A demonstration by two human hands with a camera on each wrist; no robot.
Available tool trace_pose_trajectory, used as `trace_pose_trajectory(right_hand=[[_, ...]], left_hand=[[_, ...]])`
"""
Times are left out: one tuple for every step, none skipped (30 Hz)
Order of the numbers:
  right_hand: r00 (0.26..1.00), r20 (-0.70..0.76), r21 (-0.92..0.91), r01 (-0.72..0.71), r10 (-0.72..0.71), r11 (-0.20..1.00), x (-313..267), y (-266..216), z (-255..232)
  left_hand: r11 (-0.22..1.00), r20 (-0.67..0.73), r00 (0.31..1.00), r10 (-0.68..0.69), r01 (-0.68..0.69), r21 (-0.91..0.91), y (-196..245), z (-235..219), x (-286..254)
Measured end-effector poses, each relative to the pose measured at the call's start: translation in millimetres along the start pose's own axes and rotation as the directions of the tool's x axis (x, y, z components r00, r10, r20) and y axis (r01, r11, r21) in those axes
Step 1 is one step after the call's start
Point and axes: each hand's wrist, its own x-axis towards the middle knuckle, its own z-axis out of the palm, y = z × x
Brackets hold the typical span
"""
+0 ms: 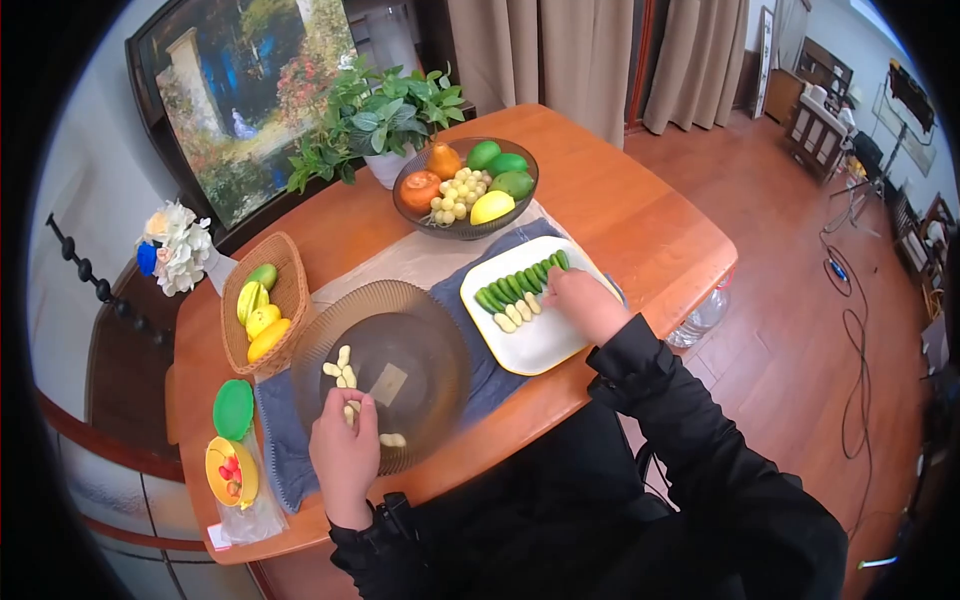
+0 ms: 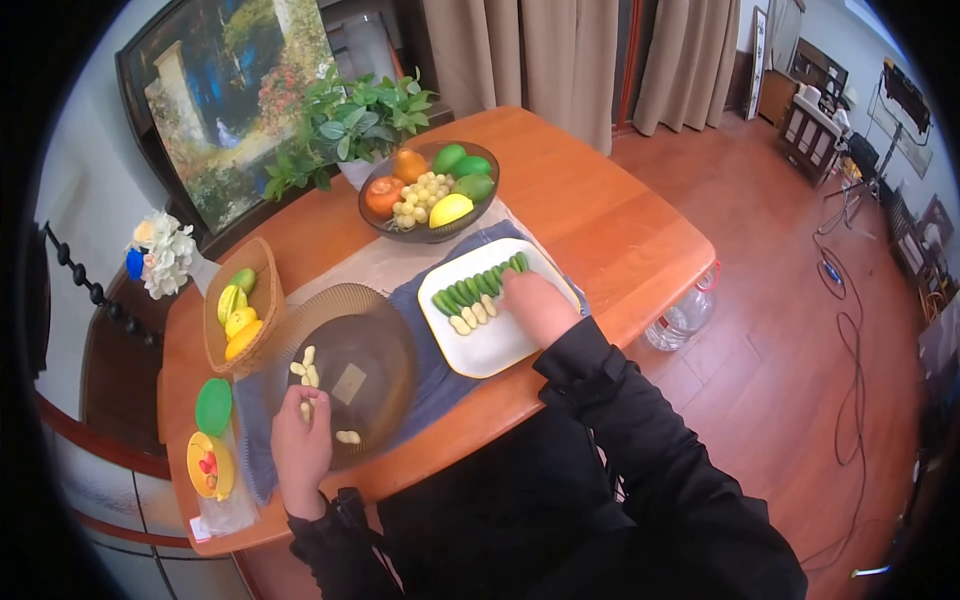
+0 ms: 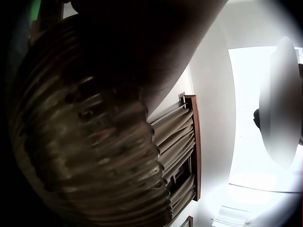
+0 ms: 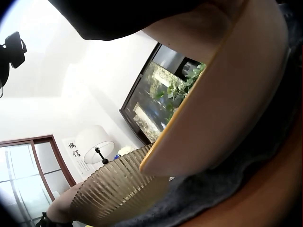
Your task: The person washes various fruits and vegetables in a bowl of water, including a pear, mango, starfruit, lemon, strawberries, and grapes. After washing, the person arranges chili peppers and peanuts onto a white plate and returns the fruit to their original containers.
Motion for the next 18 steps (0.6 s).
trace_pose_trajectory(right_hand=[[1.000,0.007,-0.004,-0.003,0.003,1.000,0.5,0.2,2.9],[0.999,-0.052,0.014,-0.002,0.003,1.000,-0.1,-0.2,6.5],[0.993,-0.115,0.033,0.003,0.001,0.999,2.1,0.0,10.4],[0.993,-0.118,0.029,0.001,0.003,1.000,5.1,-1.3,11.4],[0.996,-0.093,0.029,-0.008,0.011,1.000,6.0,-2.1,11.8],[0.998,-0.068,0.028,-0.017,0.019,0.999,5.4,-1.3,11.1],[0.998,-0.066,0.020,-0.022,0.023,1.000,4.1,-0.5,9.5],[0.998,-0.058,0.032,-0.010,0.012,0.999,3.9,-0.6,6.9],[0.999,-0.047,0.043,0.004,-0.002,0.999,4.3,-1.0,4.5],[0.999,-0.042,0.034,0.008,-0.006,0.999,4.9,-0.9,2.7],[0.999,-0.042,0.002,0.004,-0.003,1.000,4.2,-0.5,1.5],[0.999,-0.043,-0.028,-0.002,0.001,1.000,2.6,-0.3,0.9],[0.999,-0.039,-0.033,-0.001,-0.001,0.999,1.8,0.6,-1.2],[0.999,-0.045,-0.023,-0.015,0.014,1.000,0.6,-0.7,-4.9],[0.998,-0.049,-0.011,-0.030,0.029,0.999,-0.3,-2.8,-7.1],[0.999,-0.044,-0.014,-0.028,0.028,1.000,-0.9,-5.8,-9.9],[0.998,-0.062,0.005,-0.033,0.033,0.999,-0.1,-13.2,-16.4],[0.996,-0.080,0.024,-0.037,0.039,0.999,1.7,-17.5,-19.4]], left_hand=[[1.000,0.006,1.000,-0.004,0.004,-0.004,-2.8,2.9,-0.3],[1.000,-0.011,1.000,0.024,-0.024,-0.013,-7.0,4.7,-0.7],[0.998,-0.033,0.998,0.054,-0.054,-0.019,-8.3,6.8,1.4],[0.998,-0.033,0.998,0.058,-0.058,-0.024,-6.7,6.2,2.7],[0.999,-0.020,0.999,0.040,-0.041,-0.011,-2.0,3.1,1.6],[1.000,-0.007,1.000,0.022,-0.022,0.002,1.0,1.9,1.0],[1.000,-0.002,1.000,0.023,-0.023,-0.005,0.2,2.6,1.4],[0.999,-0.005,0.999,0.033,-0.033,0.001,-2.2,3.5,1.4],[0.999,-0.009,0.999,0.041,-0.041,0.007,-3.7,4.2,1.0],[0.999,-0.010,0.999,0.034,-0.034,-0.002,-3.5,4.2,1.1],[0.999,-0.009,0.999,0.033,-0.033,-0.009,-2.9,3.5,0.9],[0.999,-0.006,0.999,0.033,-0.033,-0.014,-2.7,2.7,0.4],[0.999,-0.006,1.000,0.029,-0.029,-0.019,-2.0,2.4,0.3],[1.000,0.000,1.000,0.022,-0.022,-0.014,-1.8,1.7,-0.2],[1.000,0.006,1.000,0.015,-0.015,-0.007,-2.0,1.6,-0.3],[1.000,0.008,1.000,0.010,-0.010,-0.009,-2.5,2.0,-0.1],[0.999,-0.004,1.000,0.030,-0.030,-0.016,-2.9,2.5,-0.1],[0.999,-0.017,0.999,0.049,-0.049,-0.022,-3.4,2.9,-0.4]])
